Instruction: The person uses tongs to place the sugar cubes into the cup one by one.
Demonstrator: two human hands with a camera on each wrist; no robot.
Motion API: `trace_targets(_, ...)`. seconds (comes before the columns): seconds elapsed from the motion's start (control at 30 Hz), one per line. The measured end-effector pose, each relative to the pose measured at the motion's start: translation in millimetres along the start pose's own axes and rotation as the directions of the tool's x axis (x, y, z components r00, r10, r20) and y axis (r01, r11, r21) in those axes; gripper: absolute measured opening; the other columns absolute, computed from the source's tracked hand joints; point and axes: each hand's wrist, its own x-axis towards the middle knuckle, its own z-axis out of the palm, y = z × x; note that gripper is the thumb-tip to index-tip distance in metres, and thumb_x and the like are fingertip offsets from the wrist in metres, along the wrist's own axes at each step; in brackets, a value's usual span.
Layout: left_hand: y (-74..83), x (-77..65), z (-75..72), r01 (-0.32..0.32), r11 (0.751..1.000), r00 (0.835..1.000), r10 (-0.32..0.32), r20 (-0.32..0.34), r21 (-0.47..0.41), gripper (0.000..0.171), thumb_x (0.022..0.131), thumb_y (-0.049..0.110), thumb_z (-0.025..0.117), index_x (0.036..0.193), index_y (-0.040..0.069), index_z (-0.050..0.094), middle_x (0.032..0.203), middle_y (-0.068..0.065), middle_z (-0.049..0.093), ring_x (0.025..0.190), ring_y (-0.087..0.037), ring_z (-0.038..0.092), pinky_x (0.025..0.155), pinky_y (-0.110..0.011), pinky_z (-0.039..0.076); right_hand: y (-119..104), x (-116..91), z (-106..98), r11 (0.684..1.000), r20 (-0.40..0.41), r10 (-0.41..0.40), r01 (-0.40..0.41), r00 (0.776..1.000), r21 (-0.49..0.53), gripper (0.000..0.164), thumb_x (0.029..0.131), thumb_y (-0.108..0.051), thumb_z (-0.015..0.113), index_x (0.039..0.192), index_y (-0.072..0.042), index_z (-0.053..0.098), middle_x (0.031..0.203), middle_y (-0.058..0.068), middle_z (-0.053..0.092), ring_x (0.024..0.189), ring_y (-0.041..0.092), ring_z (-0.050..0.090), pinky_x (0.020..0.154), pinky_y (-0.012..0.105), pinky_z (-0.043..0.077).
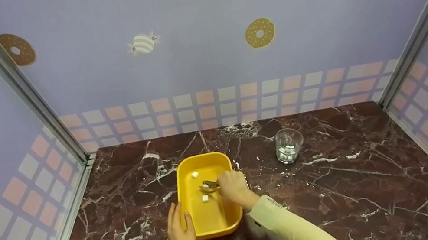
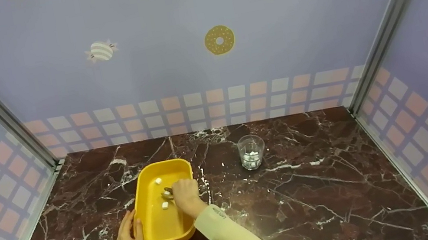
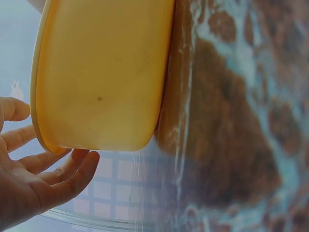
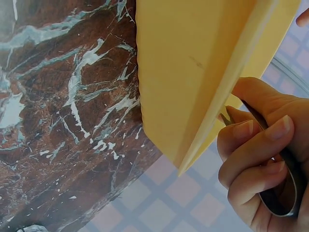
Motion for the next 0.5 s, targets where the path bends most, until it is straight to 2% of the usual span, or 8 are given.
trace_targets(0.17,0.8,1.0,-0.9,0.013,1.0,1.0,-0.012,0.021,-0.009,0.031,0.084,-0.001,0.055,0.115,-0.006,0.055,0.126,-0.028,0.046,0.114,-0.044,0.046,0.097,-0.054,0.038,1.8,-1.8,0.6,1.0,-0.025,0.0,0.001,1.0,0.024,0.01,0.066,-0.028,0.072,0.065,-0.019,0.068,0.067,0.002,0.067,0.059,0.022,0.062,0.044,0.034,0.048)
trace_targets(0.37,0.0,1.1,-0.2,0.013,1.0,1.0,-0.013,0.016,-0.012,0.031,0.084,0.0,0.055,0.115,-0.006,0.056,0.126,-0.027,0.047,0.114,-0.044,0.046,0.098,-0.053,0.037,5.2,-2.9,-0.4,0.999,0.016,-0.003,0.002,1.0,0.042,0.013,0.066,-0.031,0.073,0.069,-0.019,0.069,0.07,0.003,0.067,0.062,0.023,0.063,0.047,0.035,0.049)
trace_targets(0.5,0.1,0.7,-0.6,0.013,1.0,1.0,-0.012,0.022,-0.009,0.031,0.084,-0.001,0.054,0.115,-0.006,0.055,0.126,-0.028,0.047,0.114,-0.045,0.045,0.097,-0.054,0.037,10.1,-4.5,-2.3,0.998,0.011,-0.004,0.003,1.0,0.068,0.014,0.065,-0.032,0.074,0.07,-0.02,0.069,0.07,0.005,0.067,0.063,0.023,0.063,0.047,0.035,0.049)
